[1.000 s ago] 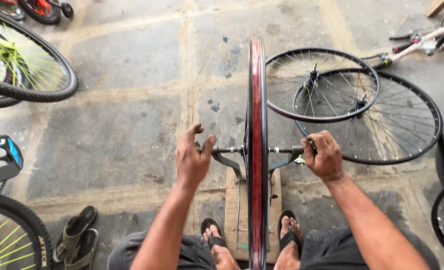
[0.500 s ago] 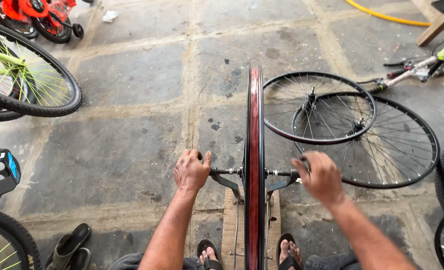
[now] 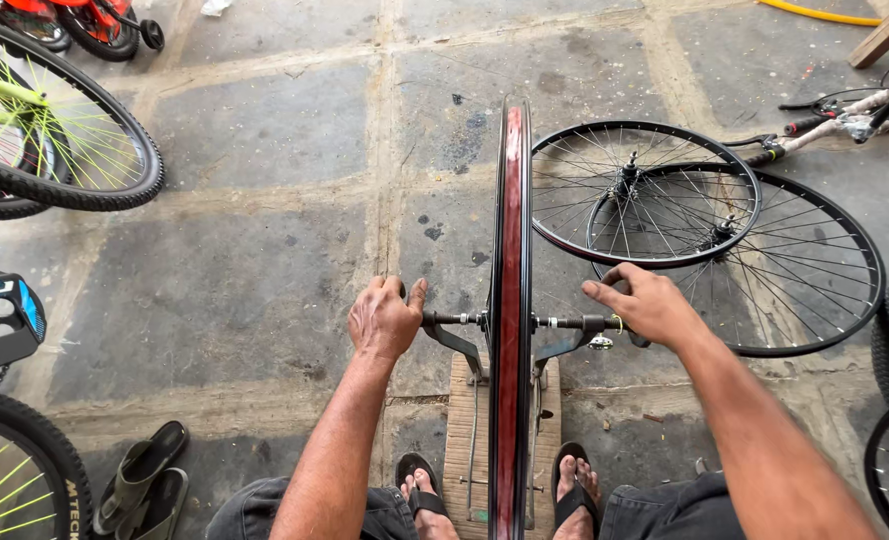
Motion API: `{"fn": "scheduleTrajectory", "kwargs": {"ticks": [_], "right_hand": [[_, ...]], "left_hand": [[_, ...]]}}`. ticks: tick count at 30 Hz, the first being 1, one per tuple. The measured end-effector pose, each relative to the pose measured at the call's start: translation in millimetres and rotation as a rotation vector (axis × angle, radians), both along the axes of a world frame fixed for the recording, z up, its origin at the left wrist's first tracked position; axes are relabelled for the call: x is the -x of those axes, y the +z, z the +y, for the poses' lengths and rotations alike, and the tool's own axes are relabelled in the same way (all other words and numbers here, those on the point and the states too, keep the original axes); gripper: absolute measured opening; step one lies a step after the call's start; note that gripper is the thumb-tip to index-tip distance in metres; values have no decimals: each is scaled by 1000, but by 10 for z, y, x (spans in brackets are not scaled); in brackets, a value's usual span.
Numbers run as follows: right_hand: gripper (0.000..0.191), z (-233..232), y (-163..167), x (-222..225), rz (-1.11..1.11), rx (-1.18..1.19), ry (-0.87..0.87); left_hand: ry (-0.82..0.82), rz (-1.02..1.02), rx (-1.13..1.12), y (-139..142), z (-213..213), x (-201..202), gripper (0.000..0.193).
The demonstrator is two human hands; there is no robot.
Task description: The person sits on the floor in front of a bicycle wheel mounted on a truing stand and uses a spoke wrench to turn spoke nipples around the rim, checking the wheel as they work. They spin the wheel and continue tightening spokes, then reach to the hub area at the end.
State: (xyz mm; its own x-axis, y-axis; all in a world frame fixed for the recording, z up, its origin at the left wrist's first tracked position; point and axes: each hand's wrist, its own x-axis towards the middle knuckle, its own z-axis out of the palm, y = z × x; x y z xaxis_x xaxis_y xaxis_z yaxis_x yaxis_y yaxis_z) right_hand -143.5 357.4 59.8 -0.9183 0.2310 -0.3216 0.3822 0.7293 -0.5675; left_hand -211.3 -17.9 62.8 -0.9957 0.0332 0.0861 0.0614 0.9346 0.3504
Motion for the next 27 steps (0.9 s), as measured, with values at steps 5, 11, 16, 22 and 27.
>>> {"fn": "scheduleTrajectory", "kwargs": {"ticks": [5, 11, 16, 22, 27], "right_hand": [[73, -205, -184, -329, 476, -251, 77], [62, -10, -52, -135, 159, -20, 40], [71, -133, -118, -234, 280, -79, 23], [68, -69, -49, -183, 144, -96, 110], [70, -104, -98, -147, 237, -139, 66]], "left_hand": [[-3, -6, -46, 55, 1, 25, 55], [18, -108, -29, 118, 13, 37, 55], [4, -28, -44, 63, 15, 23, 55], [-25, -4, -33, 49, 7, 35, 55], [-16, -103, 9, 63, 6, 65, 58]]}}
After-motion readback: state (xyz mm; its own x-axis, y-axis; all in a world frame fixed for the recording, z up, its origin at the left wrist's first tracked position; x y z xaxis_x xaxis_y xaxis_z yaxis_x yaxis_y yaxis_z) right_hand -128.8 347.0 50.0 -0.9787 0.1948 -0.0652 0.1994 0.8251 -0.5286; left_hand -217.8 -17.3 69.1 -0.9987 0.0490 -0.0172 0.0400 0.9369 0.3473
